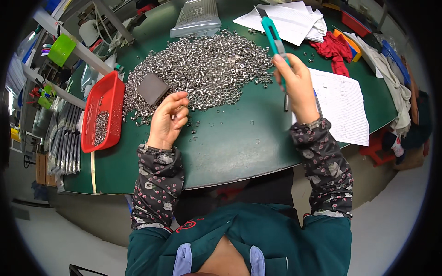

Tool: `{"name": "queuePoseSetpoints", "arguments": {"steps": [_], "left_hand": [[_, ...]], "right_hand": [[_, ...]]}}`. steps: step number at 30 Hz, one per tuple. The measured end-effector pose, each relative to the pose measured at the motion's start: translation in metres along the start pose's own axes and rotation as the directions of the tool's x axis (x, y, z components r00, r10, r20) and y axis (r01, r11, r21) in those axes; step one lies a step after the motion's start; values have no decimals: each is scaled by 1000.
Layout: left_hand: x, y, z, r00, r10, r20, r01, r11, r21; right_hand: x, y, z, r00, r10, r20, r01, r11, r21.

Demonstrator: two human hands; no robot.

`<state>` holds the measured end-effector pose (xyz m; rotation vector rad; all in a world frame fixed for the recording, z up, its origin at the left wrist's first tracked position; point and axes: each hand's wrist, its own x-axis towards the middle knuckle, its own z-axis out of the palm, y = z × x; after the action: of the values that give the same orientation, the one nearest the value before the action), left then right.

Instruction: Inspecting small metal hardware components with a craft knife and logging results on a sheet.

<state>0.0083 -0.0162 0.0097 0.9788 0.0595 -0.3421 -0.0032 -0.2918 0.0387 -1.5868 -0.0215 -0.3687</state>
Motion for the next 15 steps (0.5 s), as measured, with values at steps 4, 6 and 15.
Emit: {"name": "queuePoseSetpoints", "arguments": {"steps": [4, 6, 15], "left_hand": [[8, -12, 6, 966, 211, 152, -250, 589, 768], [6, -16, 15, 925, 328, 193, -221, 48, 974], [8, -30, 22, 891, 383, 242, -196, -158, 968]], "right_hand": [[7, -1, 45, 996, -18, 93, -9, 959, 283], [6, 2, 60, 992, 9, 124, -48, 946, 321], [2, 29, 61, 978, 82, 192, -118, 975, 186]]}}
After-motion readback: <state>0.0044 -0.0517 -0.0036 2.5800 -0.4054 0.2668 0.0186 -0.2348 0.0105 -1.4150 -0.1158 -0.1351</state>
